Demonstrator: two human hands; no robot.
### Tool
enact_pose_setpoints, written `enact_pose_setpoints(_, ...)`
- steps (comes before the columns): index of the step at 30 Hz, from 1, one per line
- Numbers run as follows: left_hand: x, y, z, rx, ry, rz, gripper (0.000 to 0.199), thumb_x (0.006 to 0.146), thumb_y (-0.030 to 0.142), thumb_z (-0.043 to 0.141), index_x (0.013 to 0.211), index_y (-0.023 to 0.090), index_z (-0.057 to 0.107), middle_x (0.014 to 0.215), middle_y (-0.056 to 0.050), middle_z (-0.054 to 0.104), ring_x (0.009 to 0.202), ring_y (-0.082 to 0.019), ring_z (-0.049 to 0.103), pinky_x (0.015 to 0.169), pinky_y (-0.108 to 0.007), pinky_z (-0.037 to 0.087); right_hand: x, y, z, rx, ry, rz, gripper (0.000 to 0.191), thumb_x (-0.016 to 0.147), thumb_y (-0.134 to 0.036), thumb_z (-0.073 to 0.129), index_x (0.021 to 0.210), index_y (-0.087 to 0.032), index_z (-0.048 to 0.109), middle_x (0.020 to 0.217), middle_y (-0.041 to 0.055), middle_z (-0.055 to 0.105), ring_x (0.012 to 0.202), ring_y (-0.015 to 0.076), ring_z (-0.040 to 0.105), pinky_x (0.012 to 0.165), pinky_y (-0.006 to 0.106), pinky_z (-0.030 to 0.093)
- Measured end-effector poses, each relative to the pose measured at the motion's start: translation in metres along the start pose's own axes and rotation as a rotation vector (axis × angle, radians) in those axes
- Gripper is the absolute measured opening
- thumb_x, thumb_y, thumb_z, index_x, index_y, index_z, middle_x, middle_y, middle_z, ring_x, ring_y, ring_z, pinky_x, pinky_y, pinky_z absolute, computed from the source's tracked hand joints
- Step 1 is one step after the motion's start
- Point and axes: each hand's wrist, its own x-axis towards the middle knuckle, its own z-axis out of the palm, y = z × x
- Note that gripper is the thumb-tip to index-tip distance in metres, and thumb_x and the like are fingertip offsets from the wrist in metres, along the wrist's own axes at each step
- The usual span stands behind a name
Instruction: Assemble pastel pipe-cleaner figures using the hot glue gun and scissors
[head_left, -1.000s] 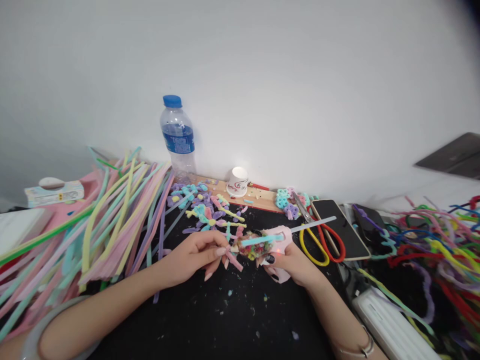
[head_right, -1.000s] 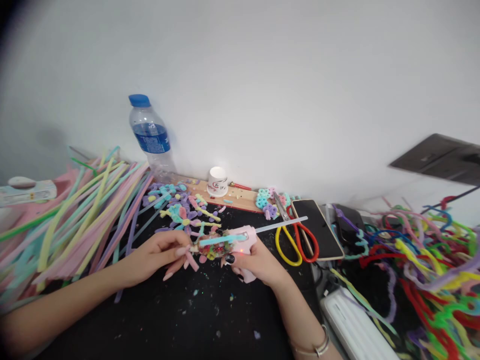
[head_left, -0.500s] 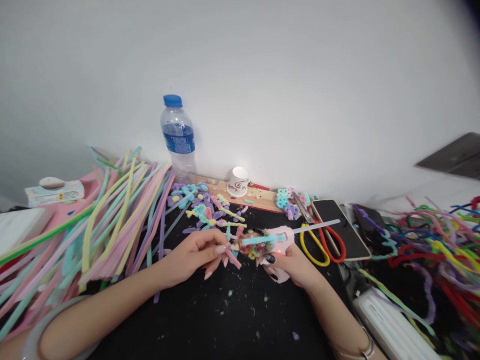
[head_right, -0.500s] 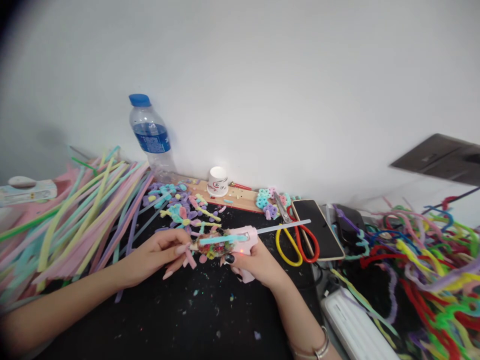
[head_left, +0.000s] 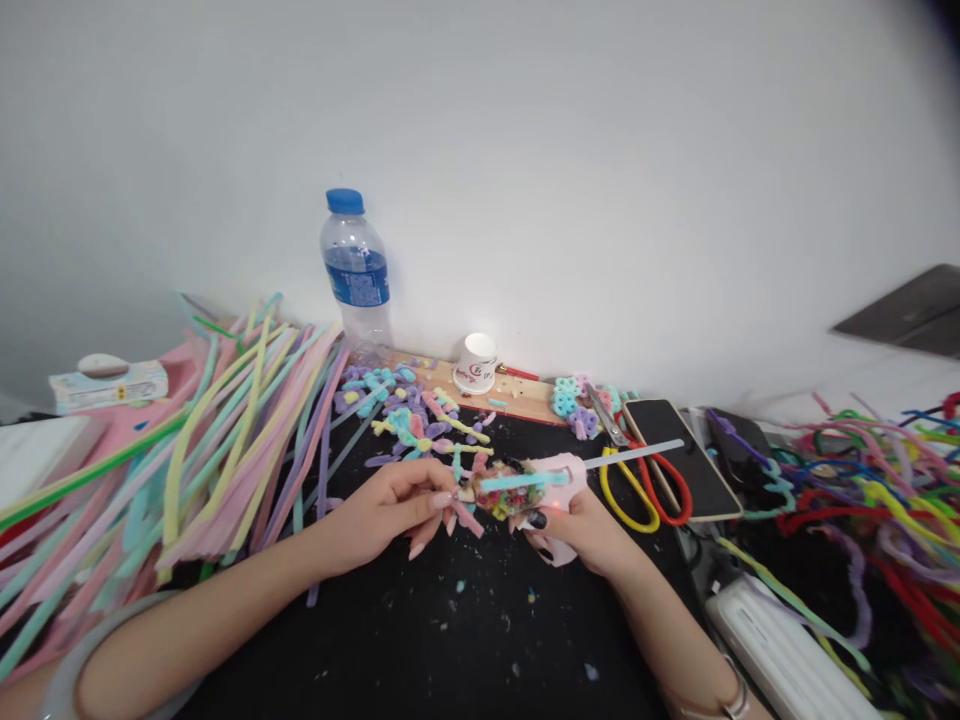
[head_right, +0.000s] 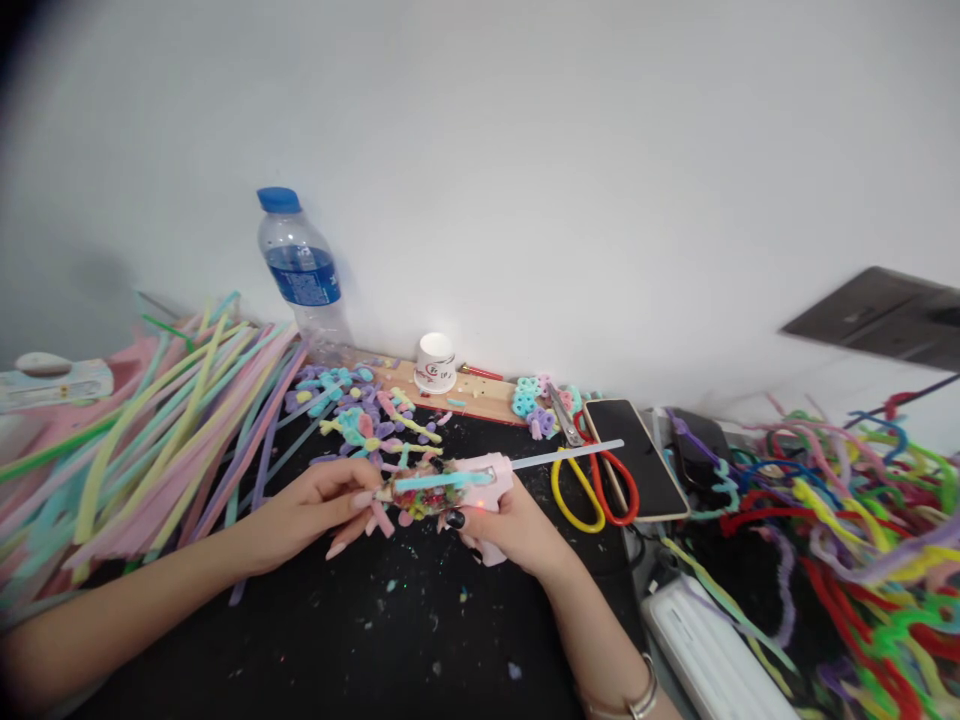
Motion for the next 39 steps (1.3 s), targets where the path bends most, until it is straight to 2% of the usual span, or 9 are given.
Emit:
enact_pose_setpoints(6, 0.0002, 0.0017, -0.0018, 0.060, 0.007, 0.010, 0.016, 0.089, 0.025, 0.047, 0.082, 0.014, 0.056, 0.075, -0.001, 0.064, 0.041, -0.003, 0.046, 0.046, -0.018, 0.035, -0.0004, -0.0023, -0.0003, -0.001, 0.048, -0.029, 0.036, 0.064, -0.033, 0.075, 0.089, -0.014, 0.057, 0.059, -0.0014, 0.059, 0.042, 0.0062, 0.045, 0.040, 0.019, 0.038)
enact_pose_setpoints(9, -0.0008, 0.0039, -0.0016, 0.126, 0.000, 0.012, 0.018, 0.089, 0.026, 0.047, 0.081, 0.014, 0.058, 0.073, -0.001, 0.063, 0.043, -0.004, 0.046, 0.049, -0.020, 0.038, -0.0013, -0.0037, -0.0008, -0.009, 0.015, 0.000, 0.041, 0.064, -0.032, 0.076, 0.095, -0.015, 0.056, 0.063, -0.0002, 0.061, 0.042, 0.0055, 0.044, 0.040, 0.018, 0.037)
enact_pose_setpoints(14, -0.0027, 0.0056, -0.0016, 0.193, 0.012, 0.021, 0.019, 0.089, 0.026, 0.046, 0.078, 0.015, 0.058, 0.053, 0.006, 0.052, 0.045, -0.007, 0.047, 0.055, -0.022, 0.041, -0.0013, -0.0030, -0.0026, -0.040, -0.010, 0.063, 0.052, 0.063, -0.034, 0.076, 0.105, -0.015, 0.053, 0.062, -0.0016, 0.059, 0.043, 0.0059, 0.045, 0.040, 0.018, 0.037)
enact_pose_setpoints(20, -0.0038, 0.0049, -0.0034, 0.234, 0.029, 0.027, 0.021, 0.089, 0.026, 0.046, 0.080, 0.014, 0.060, 0.054, 0.006, 0.052, 0.042, -0.006, 0.045, 0.053, -0.021, 0.038, -0.0013, -0.0041, -0.0045, -0.057, -0.008, 0.102, 0.055, 0.062, -0.035, 0.077, 0.106, -0.016, 0.051, 0.063, -0.0014, 0.060, 0.044, 0.0065, 0.046, 0.038, 0.017, 0.037)
enact_pose_setpoints(29, -0.0022, 0.0050, -0.0040, 0.224, 0.049, 0.041, 0.019, 0.089, 0.026, 0.047, 0.078, 0.015, 0.058, 0.053, 0.006, 0.052, 0.042, -0.006, 0.044, 0.051, -0.021, 0.038, -0.0022, -0.0070, -0.0034, -0.039, -0.038, 0.106, 0.048, 0.062, -0.032, 0.077, 0.100, -0.015, 0.054, 0.061, -0.0022, 0.060, 0.041, 0.0056, 0.046, 0.038, 0.017, 0.036)
enact_pose_setpoints(34, -0.0023, 0.0037, -0.0049, 0.221, 0.065, 0.030, 0.019, 0.089, 0.028, 0.046, 0.078, 0.016, 0.057, 0.053, 0.006, 0.051, 0.041, -0.007, 0.044, 0.051, -0.021, 0.038, -0.0031, -0.0044, -0.0064, -0.029, -0.061, 0.096, 0.044, 0.062, -0.033, 0.077, 0.095, -0.014, 0.055, 0.063, 0.0005, 0.063, 0.041, 0.0057, 0.046, 0.038, 0.017, 0.037)
enact_pose_setpoints(39, -0.0030, 0.0019, -0.0063, 0.227, 0.077, 0.035, 0.020, 0.089, 0.029, 0.046, 0.079, 0.016, 0.057, 0.052, 0.006, 0.050, 0.042, -0.007, 0.044, 0.051, -0.022, 0.039, -0.0033, -0.0051, -0.0090, -0.014, -0.097, 0.115, 0.045, 0.064, -0.031, 0.076, 0.100, -0.015, 0.055, 0.066, 0.0018, 0.065, 0.042, 0.0067, 0.048, 0.039, 0.018, 0.038)
